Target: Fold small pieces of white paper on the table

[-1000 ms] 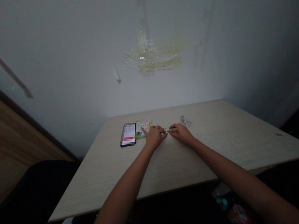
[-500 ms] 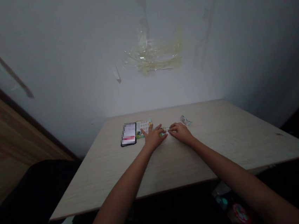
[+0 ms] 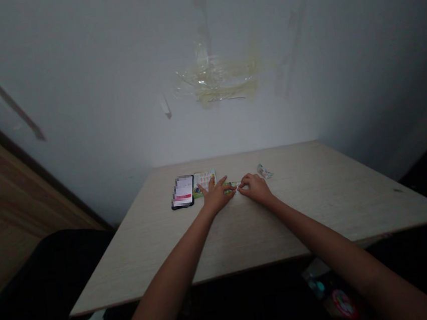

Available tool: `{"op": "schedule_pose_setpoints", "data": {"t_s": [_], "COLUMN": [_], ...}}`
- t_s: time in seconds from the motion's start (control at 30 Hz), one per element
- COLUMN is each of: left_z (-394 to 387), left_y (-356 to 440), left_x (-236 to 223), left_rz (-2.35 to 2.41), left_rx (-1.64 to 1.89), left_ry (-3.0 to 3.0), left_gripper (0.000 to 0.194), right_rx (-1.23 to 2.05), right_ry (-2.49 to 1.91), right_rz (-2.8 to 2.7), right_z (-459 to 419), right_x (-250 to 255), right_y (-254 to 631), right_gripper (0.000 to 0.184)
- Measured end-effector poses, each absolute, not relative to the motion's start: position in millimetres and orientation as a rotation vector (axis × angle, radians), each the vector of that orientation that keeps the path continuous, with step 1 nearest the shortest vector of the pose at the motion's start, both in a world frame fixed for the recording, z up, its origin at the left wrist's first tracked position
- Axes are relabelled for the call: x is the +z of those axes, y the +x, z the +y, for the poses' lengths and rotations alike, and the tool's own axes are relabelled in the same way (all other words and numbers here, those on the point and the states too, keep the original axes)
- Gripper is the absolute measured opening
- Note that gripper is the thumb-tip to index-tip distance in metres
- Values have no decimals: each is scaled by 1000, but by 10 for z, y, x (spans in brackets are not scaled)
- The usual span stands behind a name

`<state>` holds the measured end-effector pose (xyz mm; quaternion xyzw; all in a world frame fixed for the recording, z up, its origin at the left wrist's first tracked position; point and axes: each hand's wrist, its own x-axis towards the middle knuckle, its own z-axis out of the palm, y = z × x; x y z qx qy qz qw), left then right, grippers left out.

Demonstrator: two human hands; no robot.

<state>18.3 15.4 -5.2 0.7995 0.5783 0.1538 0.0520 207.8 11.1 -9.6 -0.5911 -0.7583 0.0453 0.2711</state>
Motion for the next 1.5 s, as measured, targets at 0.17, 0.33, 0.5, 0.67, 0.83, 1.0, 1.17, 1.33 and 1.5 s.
{"op": "schedule_pose_setpoints", "data": {"t_s": [0.17,0.33,0.5,0.67,0.83,1.0,1.17,1.33,1.5], "left_z": [161,143,141,150,164,174,174,156,145], "left_y": [172,172,175,175,186,222,246,251,258], "left_x": [-61,-36,-37,-41,-52,-53,-50,-40,-25], "left_rz": [1755,1758,1754,1753,1762,1757,1760,1759,1770], "left_rx": [479,457,474,481,506,550,558,558,552], "left_ry": [2433,2410,2410,2411,2412,2421,2413,2412,2392], "left_gripper": [29,30,28,27,28,26,25,26,27], "right_rx": [159,156,138,165,261,326,270,206,152], "right_ry": [-1599,-1567,-1547,-1511,-1385,-1313,-1297,-1308,-1288], "right_rz": [-2053,-2059,-2068,-2070,-2048,-1991,-1989,-2011,-2085], "right_z": [77,81,88,88,176,221,192,176,142], "right_x": [-81,-114,-144,-159,-233,-250,-227,-261,-258], "right_y": [2081,2096,2104,2133,2207,2254,2297,2300,2276], "right_gripper": [23,24,24,26,19,20,20,16,15]}}
